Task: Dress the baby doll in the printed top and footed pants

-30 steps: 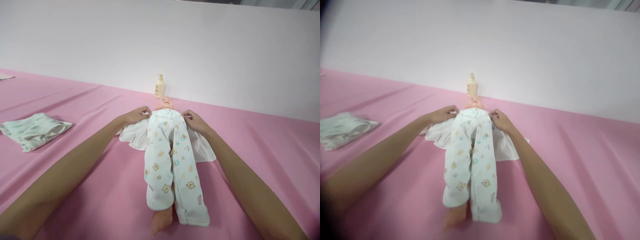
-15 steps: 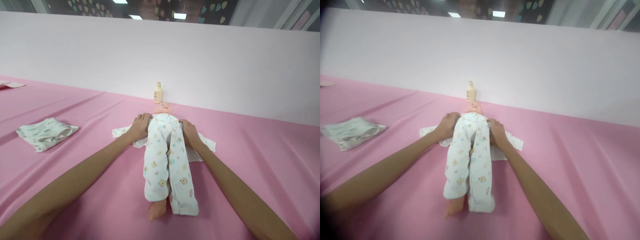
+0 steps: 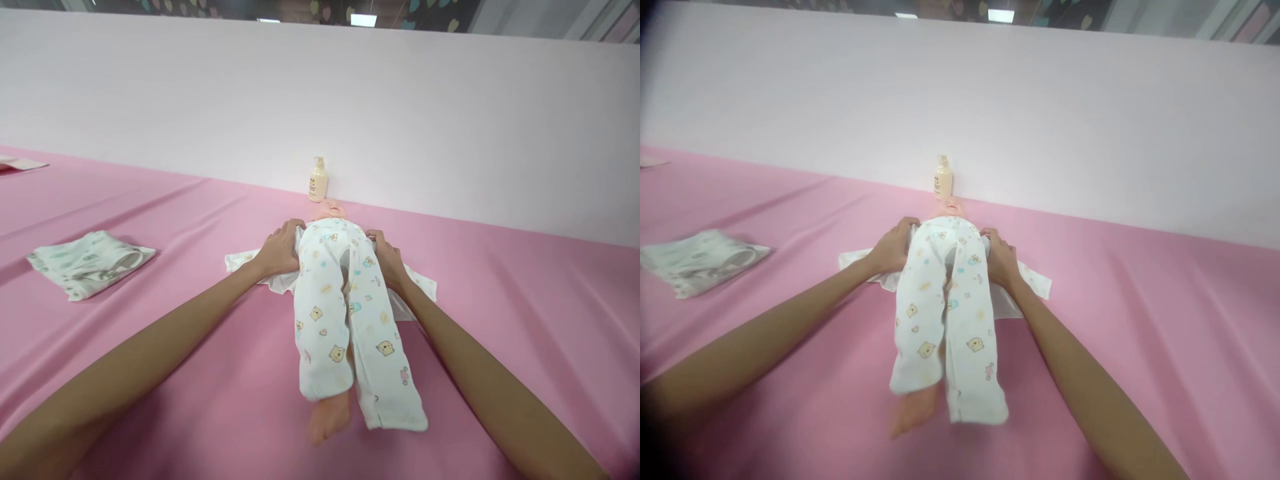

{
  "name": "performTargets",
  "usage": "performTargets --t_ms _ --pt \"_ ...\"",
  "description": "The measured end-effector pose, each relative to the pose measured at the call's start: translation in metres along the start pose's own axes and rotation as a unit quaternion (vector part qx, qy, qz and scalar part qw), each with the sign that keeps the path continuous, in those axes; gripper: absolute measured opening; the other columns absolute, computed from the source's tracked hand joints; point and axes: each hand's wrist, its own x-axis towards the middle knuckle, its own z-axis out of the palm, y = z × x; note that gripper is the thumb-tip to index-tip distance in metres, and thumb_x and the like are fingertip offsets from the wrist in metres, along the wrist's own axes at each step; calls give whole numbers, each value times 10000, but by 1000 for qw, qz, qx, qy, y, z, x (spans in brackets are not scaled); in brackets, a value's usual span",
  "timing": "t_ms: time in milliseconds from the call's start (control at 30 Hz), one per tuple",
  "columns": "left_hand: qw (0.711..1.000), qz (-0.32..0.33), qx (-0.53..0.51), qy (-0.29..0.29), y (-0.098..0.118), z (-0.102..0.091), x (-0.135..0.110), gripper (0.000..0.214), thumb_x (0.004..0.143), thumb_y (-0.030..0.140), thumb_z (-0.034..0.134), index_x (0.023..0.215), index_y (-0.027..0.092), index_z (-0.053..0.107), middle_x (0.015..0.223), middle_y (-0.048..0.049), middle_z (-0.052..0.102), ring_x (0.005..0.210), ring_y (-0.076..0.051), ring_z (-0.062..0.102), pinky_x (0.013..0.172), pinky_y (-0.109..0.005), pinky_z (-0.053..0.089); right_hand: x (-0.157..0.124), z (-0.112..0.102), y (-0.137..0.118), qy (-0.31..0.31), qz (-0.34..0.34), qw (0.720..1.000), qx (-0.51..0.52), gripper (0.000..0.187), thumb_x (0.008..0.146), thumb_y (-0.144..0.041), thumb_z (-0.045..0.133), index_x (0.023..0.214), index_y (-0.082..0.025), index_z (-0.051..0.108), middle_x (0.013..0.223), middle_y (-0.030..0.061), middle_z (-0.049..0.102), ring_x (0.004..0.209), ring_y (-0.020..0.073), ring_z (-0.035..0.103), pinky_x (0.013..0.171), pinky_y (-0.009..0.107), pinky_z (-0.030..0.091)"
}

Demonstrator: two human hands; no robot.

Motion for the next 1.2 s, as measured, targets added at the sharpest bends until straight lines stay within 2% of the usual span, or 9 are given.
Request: performTargets --t_ms 267,467,700,767,833,933,1100,1200 --pt "991 -35 127 -31 21 6 8 728 804 529 677 1403 242 379 1417 -214 493 1145 -433 559 925 -560 448 -1 -2 -4 11 4 1000 5 509 818 -417 632 1280 -281 469 1272 139 722 1088 409 669 1004 603 394" --pt "994 -29 109 -2 18 10 6 745 855 535 623 1474 267 306 1470 -194 486 1183 -426 540 956 -565 439 0 -7 -4 20 16 999 41 580 818 -418 632 1350 -296 433 1304 129 715 1137 404 674 1032 615 393" --pt "991 -8 131 -41 24 8 2 759 857 538 646 1489 250 340 1432 -204 487 1195 -424 526 951 -558 445 0 -7 -5 18 16 999 31 585 785 -404 657 1321 -281 458 1277 125 720 1130 399 669 1034 611 388" --pt "992 -14 127 -19 25 12 2 701 884 513 629 1474 249 358 1447 -208 492 1262 -437 488 968 -569 444 0 -6 -5 18 15 999 28 561 792 -399 648 1309 -277 466 1256 126 729 1126 399 667 1030 601 384" --pt "991 -16 129 29 24 18 4 604 931 466 586 1457 252 380 1509 -205 469 1397 -445 386 1025 -583 422 0 -6 -4 21 12 999 27 554 802 -408 638 1311 -273 468 1264 135 726 1121 405 664 1020 594 382" --pt "988 -16 129 87 20 27 9 503 997 426 498 1453 240 398 1599 -191 415 1507 -404 272 1106 -570 378 -2 -5 -3 21 13 1000 17 580 805 -428 625 1334 -260 456 1291 157 711 1080 409 661 988 589 391" --pt "993 -18 100 67 14 27 13 594 952 504 565 1458 238 400 1544 -175 479 1402 -394 393 1081 -541 400 -4 -4 -5 19 7 999 -28 631 788 -416 618 1366 -239 438 1276 168 695 1050 396 644 962 563 409" --pt "996 -18 78 47 13 21 12 594 932 484 581 1447 253 395 1512 -165 496 1361 -387 437 1067 -539 405 -5 -2 -7 22 -2 999 -49 628 802 -409 604 1374 -214 435 1253 179 688 1054 394 629 965 546 410"
